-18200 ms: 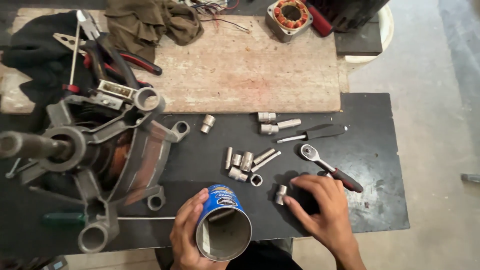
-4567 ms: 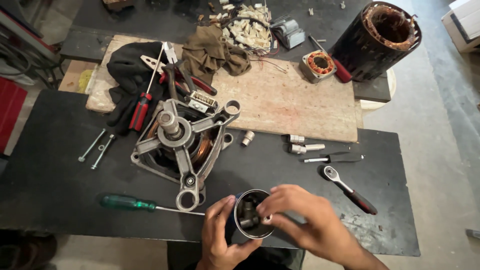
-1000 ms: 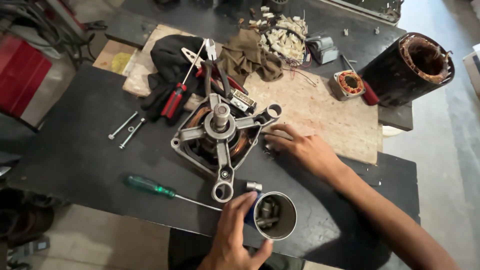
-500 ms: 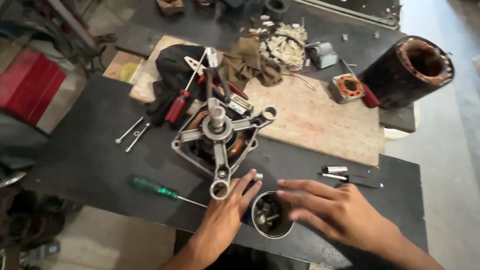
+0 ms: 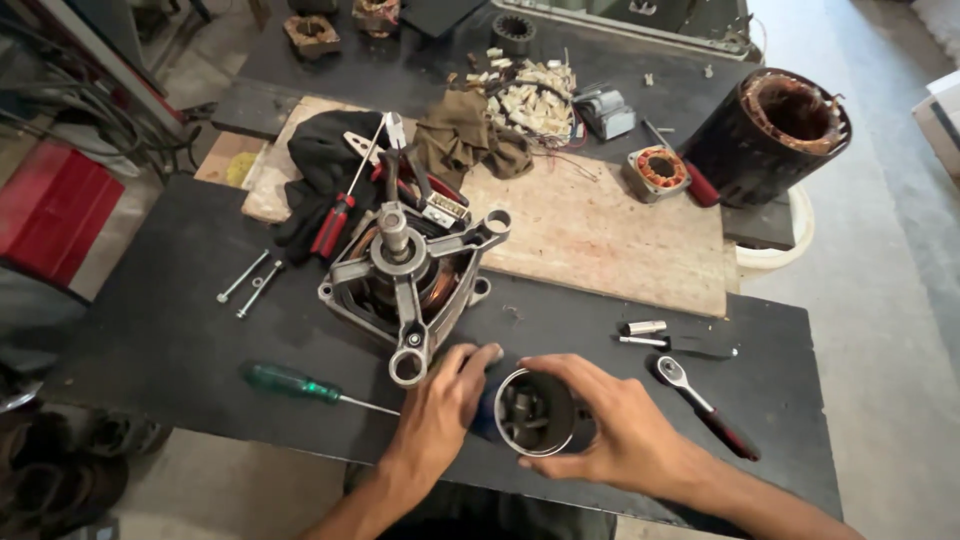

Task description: Disassembling and reassembling an electric motor using hand tools

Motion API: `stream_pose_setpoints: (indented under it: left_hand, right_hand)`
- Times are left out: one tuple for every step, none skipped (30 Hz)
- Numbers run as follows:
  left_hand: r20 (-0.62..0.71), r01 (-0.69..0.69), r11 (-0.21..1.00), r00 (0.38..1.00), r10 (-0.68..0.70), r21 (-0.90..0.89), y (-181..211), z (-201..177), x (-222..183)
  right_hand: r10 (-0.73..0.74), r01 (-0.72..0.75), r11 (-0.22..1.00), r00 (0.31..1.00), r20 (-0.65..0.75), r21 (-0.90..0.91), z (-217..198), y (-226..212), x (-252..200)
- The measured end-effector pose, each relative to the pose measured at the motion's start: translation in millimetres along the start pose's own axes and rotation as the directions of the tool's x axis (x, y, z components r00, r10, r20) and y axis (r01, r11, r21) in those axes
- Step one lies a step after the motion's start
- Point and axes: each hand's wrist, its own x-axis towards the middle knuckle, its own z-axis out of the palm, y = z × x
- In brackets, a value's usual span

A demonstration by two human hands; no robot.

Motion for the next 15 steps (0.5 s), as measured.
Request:
stream_pose_setpoints:
  left_hand:
    - [-0.099,-0.010,0.998,0.995,0.004,-0.056,-2.5,6.4,-0.9]
    - [-0.105,-0.017,0.998,0.994,0.011,-0.055,-1.0,5.5,0.4]
    - [-0.049,-0.035,0.999,0.998,0.036,0.021,2.0,5.2,-1.2]
    - [0.010,-0.056,0.994,0.998,0.055,0.096,4.8,5.0,-2.9]
    - [0.004,-0.054,0.994,0.999,0.054,0.095,6.5,8.6,-4.7]
    - [-0.012,-0.045,0.990,0.999,0.047,0.133,8.4,12.6,-6.2]
    - [-0.022,-0.042,0.984,0.999,0.046,0.172,9.8,16.0,-7.9]
    - [-0.022,-0.046,0.984,0.998,0.050,0.170,10.3,18.3,-5.3]
    - [-0.042,-0.056,0.980,0.997,0.065,0.192,11.3,20.8,-4.0]
    - [-0.061,-0.066,0.975,0.995,0.081,0.213,12.6,23.6,-2.5]
    - [-0.056,-0.071,0.975,0.995,0.084,0.212,16.5,21.1,-0.8]
    - [-0.069,-0.028,0.991,0.997,0.038,0.129,20.6,18.7,1.3]
    - [-0.078,0.007,0.999,0.997,-0.004,0.047,23.7,15.7,5.6]
    - [-0.072,-0.004,0.999,0.997,0.007,0.048,33.3,7.3,9.0]
    - [-0.235,0.002,1.000,0.972,-0.007,-0.019,43.3,-0.8,11.8]
  right_hand:
    - [-0.001,0.002,1.000,0.999,-0.035,0.029,-4.9,0.2,0.3]
    - [-0.005,0.006,1.000,0.999,-0.041,0.022,-9.7,0.7,-1.0]
    - [0.058,-0.057,0.998,0.997,-0.053,0.031,-14.2,0.6,-3.7]
    - [0.121,-0.119,0.992,0.991,-0.064,0.040,-18.4,0.7,-6.2]
    - [0.118,-0.115,0.993,0.991,-0.062,0.036,-20.8,1.4,-8.1]
    - [0.136,-0.136,0.991,0.986,-0.094,0.005,-23.4,2.5,-9.9]
    - [0.159,-0.163,0.986,0.978,-0.131,-0.021,-24.9,3.0,-13.0]
    - [0.161,-0.165,0.986,0.978,-0.135,-0.023,-24.9,6.1,-15.0]
    - [0.170,-0.184,0.980,0.972,-0.164,-0.075,-24.0,8.9,-18.4]
    - [0.177,-0.204,0.971,0.965,-0.194,-0.127,-23.4,12.1,-22.0]
    - [0.182,-0.209,0.970,0.963,-0.198,-0.124,-22.9,13.8,-22.8]
    - [0.204,-0.231,0.965,0.958,-0.202,-0.121,-22.7,15.7,-23.7]
    - [0.226,-0.254,0.960,0.951,-0.213,-0.118,-22.9,17.7,-23.9]
    - [0.231,-0.261,0.958,0.947,-0.223,-0.116,-23.2,16.8,-24.3]
    - [0.241,-0.265,0.959,0.950,-0.199,-0.103,-23.9,16.1,-24.3]
